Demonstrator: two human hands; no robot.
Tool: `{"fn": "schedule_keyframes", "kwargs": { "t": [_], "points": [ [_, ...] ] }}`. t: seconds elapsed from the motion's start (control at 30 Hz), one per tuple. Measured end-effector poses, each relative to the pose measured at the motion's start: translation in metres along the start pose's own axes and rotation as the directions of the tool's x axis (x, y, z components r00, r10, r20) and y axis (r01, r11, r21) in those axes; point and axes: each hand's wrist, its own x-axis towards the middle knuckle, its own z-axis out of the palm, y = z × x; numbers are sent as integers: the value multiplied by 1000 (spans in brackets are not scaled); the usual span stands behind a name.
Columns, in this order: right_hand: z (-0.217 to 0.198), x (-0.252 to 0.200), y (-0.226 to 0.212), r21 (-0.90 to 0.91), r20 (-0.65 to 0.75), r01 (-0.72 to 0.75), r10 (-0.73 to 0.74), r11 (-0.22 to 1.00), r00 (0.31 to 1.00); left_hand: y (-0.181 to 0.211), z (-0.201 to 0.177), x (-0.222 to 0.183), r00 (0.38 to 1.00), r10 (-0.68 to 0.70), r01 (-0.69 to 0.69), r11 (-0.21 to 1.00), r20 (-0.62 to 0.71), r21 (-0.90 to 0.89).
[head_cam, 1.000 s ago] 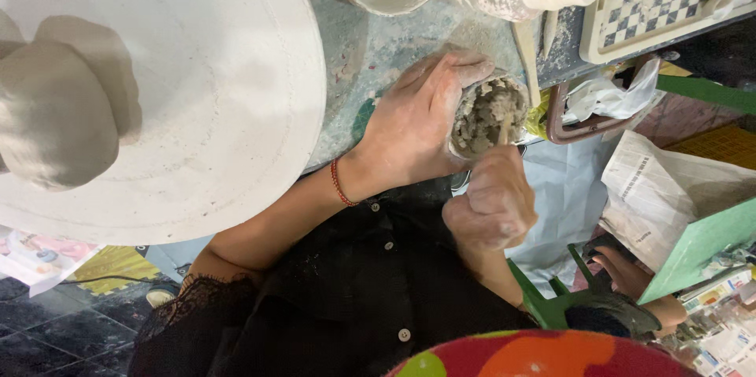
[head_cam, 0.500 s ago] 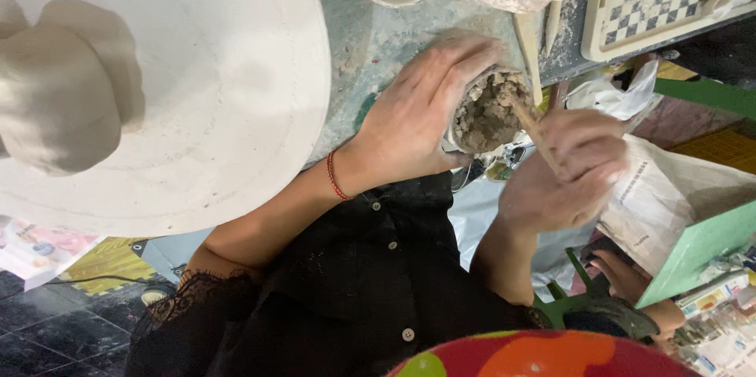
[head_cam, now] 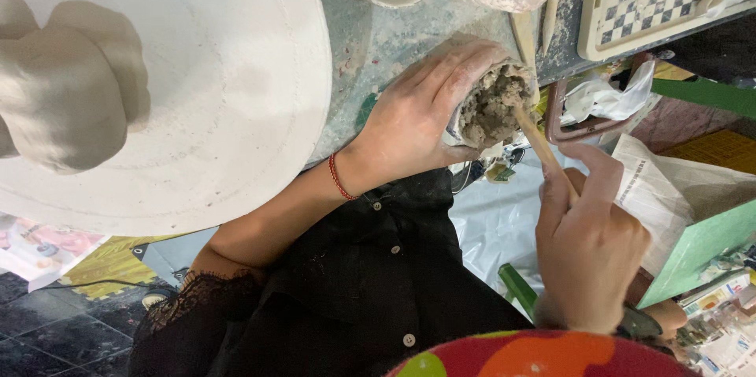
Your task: The person mixes a gray clay slurry in a small container using a wooden stick. They add water from a plastic cup and continue stirring to achieve a consistent texture.
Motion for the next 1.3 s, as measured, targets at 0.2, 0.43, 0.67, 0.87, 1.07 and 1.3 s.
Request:
{"fn": "schedule_keyframes", "kwargs": {
  "t": [0.2, 0.43, 0.67, 0.87, 1.07, 1.3],
  "points": [
    [-6, 22, 24, -241, 266, 204, -137, 949, 954, -2, -2, 8, 999, 39, -39, 999, -10, 6],
    [25, 54, 81, 133, 199, 369, -390, 920, 899, -3, -8, 7, 997, -9, 12, 999, 74, -37],
    [4, 107, 86, -68, 167, 736, -719, 674, 674, -4, -16, 16, 987, 33, -25, 998, 158, -53],
    [-9, 114, 39, -300, 776, 406, -27, 863, 631, 6, -17, 16, 988, -19, 29, 997, 151, -66],
    [-10, 130, 53, -420, 502, 820, -653, 388, 566, -1, -13, 18, 983, 80, -64, 993, 165, -100],
    [-1, 154, 62, -471, 343, 881, -910, 48, 234, -6, -16, 18, 972, 114, -99, 992, 204, -79]
  ]
}}
